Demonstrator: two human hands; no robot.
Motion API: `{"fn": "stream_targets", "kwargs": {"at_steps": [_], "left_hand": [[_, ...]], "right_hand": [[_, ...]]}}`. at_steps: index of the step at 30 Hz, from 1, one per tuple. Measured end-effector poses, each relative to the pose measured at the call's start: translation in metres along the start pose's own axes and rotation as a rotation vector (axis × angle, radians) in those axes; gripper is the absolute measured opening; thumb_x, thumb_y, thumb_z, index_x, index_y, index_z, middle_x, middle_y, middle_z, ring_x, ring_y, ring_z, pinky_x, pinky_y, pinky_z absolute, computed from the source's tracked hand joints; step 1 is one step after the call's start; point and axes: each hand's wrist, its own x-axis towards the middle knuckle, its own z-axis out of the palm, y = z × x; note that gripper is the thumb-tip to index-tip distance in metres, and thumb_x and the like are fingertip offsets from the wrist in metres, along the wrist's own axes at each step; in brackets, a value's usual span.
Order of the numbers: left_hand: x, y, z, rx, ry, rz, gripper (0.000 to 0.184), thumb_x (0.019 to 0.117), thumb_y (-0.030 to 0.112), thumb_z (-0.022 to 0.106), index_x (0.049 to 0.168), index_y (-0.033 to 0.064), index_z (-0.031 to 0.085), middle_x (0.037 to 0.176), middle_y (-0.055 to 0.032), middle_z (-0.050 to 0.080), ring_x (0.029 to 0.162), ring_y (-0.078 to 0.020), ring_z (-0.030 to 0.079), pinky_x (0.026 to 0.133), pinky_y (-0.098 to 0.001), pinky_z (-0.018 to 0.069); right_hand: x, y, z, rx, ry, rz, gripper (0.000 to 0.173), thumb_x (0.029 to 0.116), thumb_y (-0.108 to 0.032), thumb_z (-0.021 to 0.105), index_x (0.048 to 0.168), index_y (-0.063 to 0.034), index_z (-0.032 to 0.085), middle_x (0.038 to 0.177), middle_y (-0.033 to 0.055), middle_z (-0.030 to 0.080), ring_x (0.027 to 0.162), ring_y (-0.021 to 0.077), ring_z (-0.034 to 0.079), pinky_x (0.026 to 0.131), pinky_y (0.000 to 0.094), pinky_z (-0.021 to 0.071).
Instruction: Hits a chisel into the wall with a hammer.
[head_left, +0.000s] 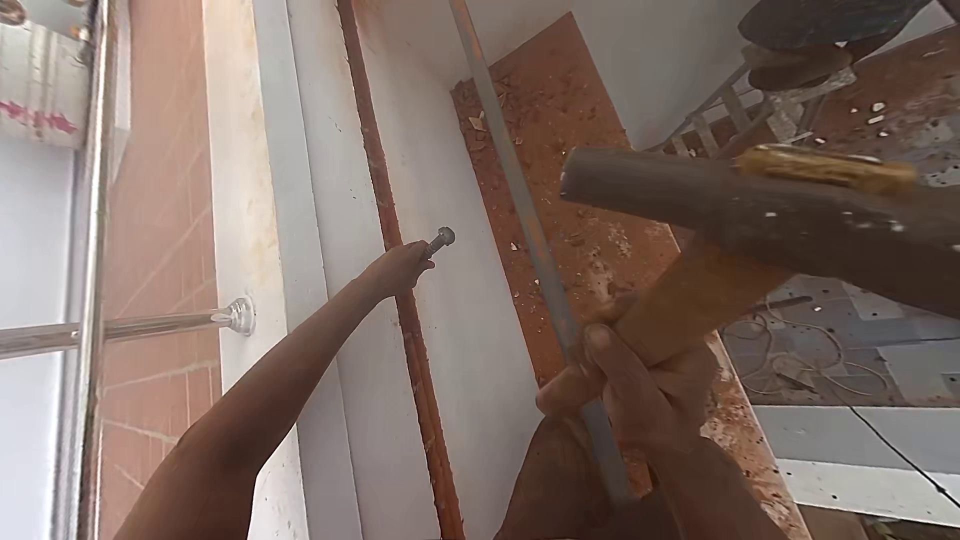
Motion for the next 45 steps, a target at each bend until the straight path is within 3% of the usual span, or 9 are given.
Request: {"fn": "stream_targets", "kwargs": {"at_steps": [2, 6, 8, 10, 16, 28, 34, 37, 45], "left_hand": [[-0.001, 0.001, -0.001, -0.012, -0.021, -0.019, 0.025, 0.1074, 0.017, 0.054, 0.114, -0.0067, 0.060, 0.099, -0.0221, 0.065, 0.088, -0.0347, 0.067, 0.085, -0.0521, 0.0546], [0.001, -0.014, 0.010, -0.009, -0.100, -0.056, 0.019, 0.1051, 0.011, 0.057, 0.112, -0.0062, 0.061, 0.098, -0.0207, 0.067, 0.092, -0.0340, 0.069, 0.088, -0.0518, 0.0545], [-0.014, -0.021, 0.027, -0.034, -0.115, -0.095, 0.016, 0.1037, 0.009, 0.058, 0.112, -0.0043, 0.061, 0.097, -0.0187, 0.068, 0.091, -0.0321, 0.070, 0.088, -0.0515, 0.0552], [-0.007, -0.025, 0.014, -0.030, 0.006, -0.070, 0.016, 0.1043, 0.009, 0.057, 0.110, -0.0055, 0.061, 0.095, -0.0192, 0.068, 0.090, -0.0324, 0.069, 0.087, -0.0507, 0.0551], [-0.019, -0.029, -0.028, -0.048, 0.356, 0.095, 0.014, 0.1016, 0.005, 0.057, 0.108, -0.0070, 0.062, 0.096, -0.0182, 0.069, 0.088, -0.0239, 0.070, 0.084, -0.0410, 0.0572], [-0.011, -0.033, 0.014, -0.006, 0.051, 0.043, 0.018, 0.1060, 0.011, 0.055, 0.111, -0.0055, 0.059, 0.096, -0.0196, 0.065, 0.087, -0.0330, 0.068, 0.083, -0.0502, 0.0563], [0.001, -0.032, 0.009, -0.029, 0.011, -0.002, 0.015, 0.1051, 0.006, 0.054, 0.110, -0.0073, 0.058, 0.096, -0.0209, 0.064, 0.088, -0.0339, 0.067, 0.085, -0.0509, 0.0548], [0.009, -0.035, 0.002, -0.050, -0.021, -0.006, 0.015, 0.1054, 0.006, 0.053, 0.111, -0.0073, 0.057, 0.096, -0.0204, 0.064, 0.088, -0.0321, 0.067, 0.085, -0.0493, 0.0548], [0.019, -0.014, -0.020, -0.010, 0.040, -0.003, 0.011, 0.1038, 0.007, 0.057, 0.107, -0.0040, 0.056, 0.089, -0.0155, 0.062, 0.080, -0.0257, 0.065, 0.077, -0.0446, 0.0552]], "right_hand": [[0.012, 0.018, 0.021, -0.079, 0.070, -0.054, 0.007, 0.0990, -0.026, 0.065, 0.096, -0.0206, 0.061, 0.068, -0.0097, 0.061, 0.052, 0.0025, 0.058, 0.047, 0.0228, 0.0542], [0.027, 0.055, 0.032, -0.593, -0.474, 0.755, 0.016, 0.1010, -0.019, 0.062, 0.107, -0.0047, 0.058, 0.070, 0.0075, 0.055, 0.055, 0.0182, 0.055, 0.053, 0.0373, 0.0489], [0.003, 0.064, 0.025, -0.630, -0.629, 0.899, 0.016, 0.1014, -0.020, 0.063, 0.107, -0.0054, 0.058, 0.073, 0.0096, 0.057, 0.058, 0.0217, 0.058, 0.055, 0.0400, 0.0519], [-0.010, 0.069, 0.012, -0.618, -0.616, 0.776, 0.019, 0.0973, -0.021, 0.059, 0.107, -0.0050, 0.060, 0.074, 0.0058, 0.055, 0.064, 0.0186, 0.057, 0.062, 0.0378, 0.0491], [-0.043, 0.067, 0.021, -0.558, -0.379, 0.427, 0.016, 0.0905, -0.024, 0.058, 0.090, -0.0090, 0.062, 0.056, -0.0071, 0.046, 0.047, -0.0006, 0.044, 0.045, 0.0181, 0.0385], [-0.012, 0.045, 0.031, -0.497, -0.096, 0.237, 0.022, 0.0927, -0.034, 0.060, 0.088, -0.0129, 0.058, 0.058, -0.0108, 0.051, 0.045, -0.0043, 0.049, 0.041, 0.0168, 0.0442], [0.031, 0.075, 0.040, -0.708, -0.447, 0.699, 0.009, 0.0983, -0.013, 0.063, 0.100, -0.0051, 0.058, 0.066, 0.0051, 0.052, 0.054, 0.0171, 0.052, 0.052, 0.0362, 0.0439], [0.028, 0.072, 0.015, -0.757, -0.409, 0.733, 0.010, 0.0983, -0.015, 0.063, 0.102, -0.0067, 0.059, 0.067, 0.0061, 0.053, 0.053, 0.0195, 0.053, 0.049, 0.0390, 0.0450], [-0.019, 0.067, -0.005, -0.655, -0.250, 0.586, 0.015, 0.0890, -0.025, 0.062, 0.094, -0.0104, 0.061, 0.057, -0.0059, 0.047, 0.047, 0.0033, 0.046, 0.046, 0.0239, 0.0401]]}}
